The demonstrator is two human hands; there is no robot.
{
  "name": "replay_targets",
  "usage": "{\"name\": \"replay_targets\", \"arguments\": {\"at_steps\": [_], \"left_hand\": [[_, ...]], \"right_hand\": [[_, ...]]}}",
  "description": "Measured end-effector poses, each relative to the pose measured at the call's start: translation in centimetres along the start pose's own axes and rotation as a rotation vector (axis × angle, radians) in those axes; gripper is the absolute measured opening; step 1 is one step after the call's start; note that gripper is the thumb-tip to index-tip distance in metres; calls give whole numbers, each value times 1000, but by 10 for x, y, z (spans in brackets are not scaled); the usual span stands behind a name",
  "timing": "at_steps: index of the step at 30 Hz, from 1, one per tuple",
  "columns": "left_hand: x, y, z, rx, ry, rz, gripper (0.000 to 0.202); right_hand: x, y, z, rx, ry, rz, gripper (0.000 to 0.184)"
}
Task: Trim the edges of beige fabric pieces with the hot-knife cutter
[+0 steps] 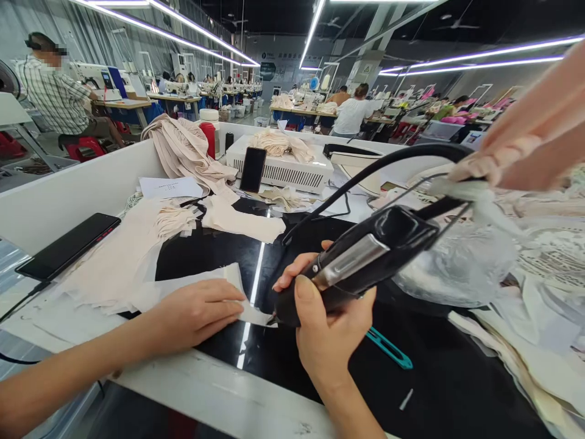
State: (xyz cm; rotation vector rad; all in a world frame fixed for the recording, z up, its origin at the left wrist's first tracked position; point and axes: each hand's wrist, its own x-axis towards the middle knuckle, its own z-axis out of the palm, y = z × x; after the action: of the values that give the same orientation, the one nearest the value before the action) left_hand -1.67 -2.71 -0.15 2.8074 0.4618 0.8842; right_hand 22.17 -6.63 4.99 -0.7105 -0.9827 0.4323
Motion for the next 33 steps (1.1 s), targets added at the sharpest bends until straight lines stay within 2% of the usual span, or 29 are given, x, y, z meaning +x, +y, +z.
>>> {"name": "replay_targets", "arguments": {"at_steps": [3,7,12,16,19,23,26,27,30,33], "left_hand": [[-2,-11,-16,77,-34,-43,32],[-12,-18,-29,122,-179,-123,32],[-19,-1,-26,84,-292,-250,27],[-8,17,-27,23,-338,-291,24],[3,20,-36,-54,-398,-347,27],[20,6,-44,-16,-435,-335,30],[36,-14,-39,3,-398,-227,7],[42,-21,-36,-35,-391,-182,7],[58,-40,-25,-192,-425,-101,30],[67,-52,-18,-263,-496,-89,40]], "right_hand": [[11,7,-4,-24,29,-18,52],[22,13,-5,-22,76,-21,55],[17,13,2,4,31,-20,52],[8,12,10,32,-6,12,50],[6,15,14,25,-10,12,51],[6,18,17,38,7,10,55],[6,20,18,43,7,-1,50],[7,21,18,39,7,-7,49],[6,26,17,27,14,-23,49],[6,29,17,24,30,-10,47]]}}
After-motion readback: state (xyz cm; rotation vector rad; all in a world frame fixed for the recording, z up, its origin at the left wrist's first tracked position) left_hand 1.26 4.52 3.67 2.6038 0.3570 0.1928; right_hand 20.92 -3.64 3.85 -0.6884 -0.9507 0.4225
